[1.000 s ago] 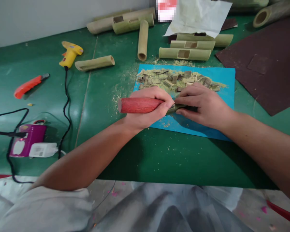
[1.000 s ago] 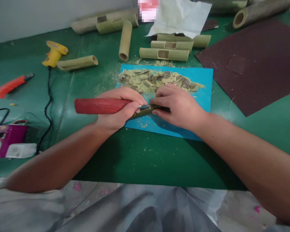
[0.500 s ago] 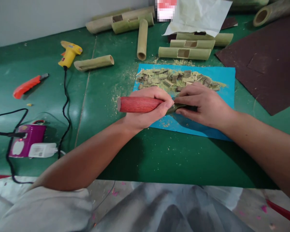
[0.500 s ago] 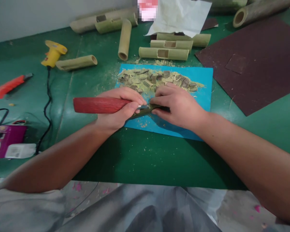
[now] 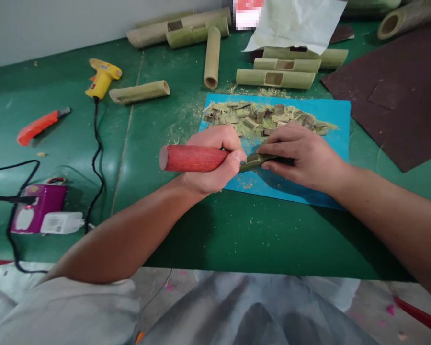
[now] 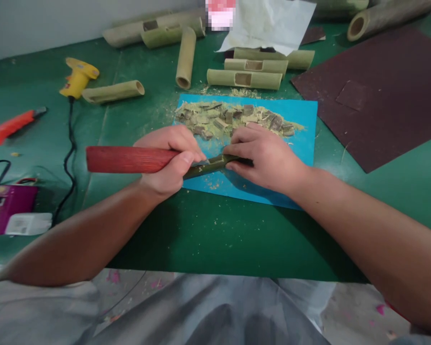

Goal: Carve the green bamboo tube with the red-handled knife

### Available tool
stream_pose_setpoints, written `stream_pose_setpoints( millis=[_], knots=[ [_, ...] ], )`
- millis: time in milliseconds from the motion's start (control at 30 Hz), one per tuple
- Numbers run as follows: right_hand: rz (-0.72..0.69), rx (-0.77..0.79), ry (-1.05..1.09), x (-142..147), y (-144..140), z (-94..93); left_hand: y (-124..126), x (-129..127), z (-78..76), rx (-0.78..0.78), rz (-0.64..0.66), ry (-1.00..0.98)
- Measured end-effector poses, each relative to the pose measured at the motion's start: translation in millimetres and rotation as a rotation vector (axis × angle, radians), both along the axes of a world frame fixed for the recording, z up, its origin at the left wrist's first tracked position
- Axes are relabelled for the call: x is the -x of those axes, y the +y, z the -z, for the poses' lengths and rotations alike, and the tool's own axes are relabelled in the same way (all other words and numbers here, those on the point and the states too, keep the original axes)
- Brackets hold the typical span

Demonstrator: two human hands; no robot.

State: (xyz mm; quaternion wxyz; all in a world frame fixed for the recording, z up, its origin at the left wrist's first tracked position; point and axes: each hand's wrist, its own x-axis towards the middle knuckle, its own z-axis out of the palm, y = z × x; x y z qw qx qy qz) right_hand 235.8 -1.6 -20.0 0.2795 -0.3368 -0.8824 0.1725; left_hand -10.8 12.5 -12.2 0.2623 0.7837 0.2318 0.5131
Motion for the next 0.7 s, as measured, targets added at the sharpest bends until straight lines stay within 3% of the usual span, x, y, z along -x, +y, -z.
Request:
stream_pose_setpoints(
  millis=[167,700],
  knots=[
    [0.005,-0.015,-0.004,0.5,-0.4,-0.7,4.7,0.7,8.9,-0.015,0.026,-0.121],
    [0.014,-0.005,-0.022,0.6,-0.3,0.2,5.0,-4.1,14.9,0.038,0.014,-0.26]
  ],
)
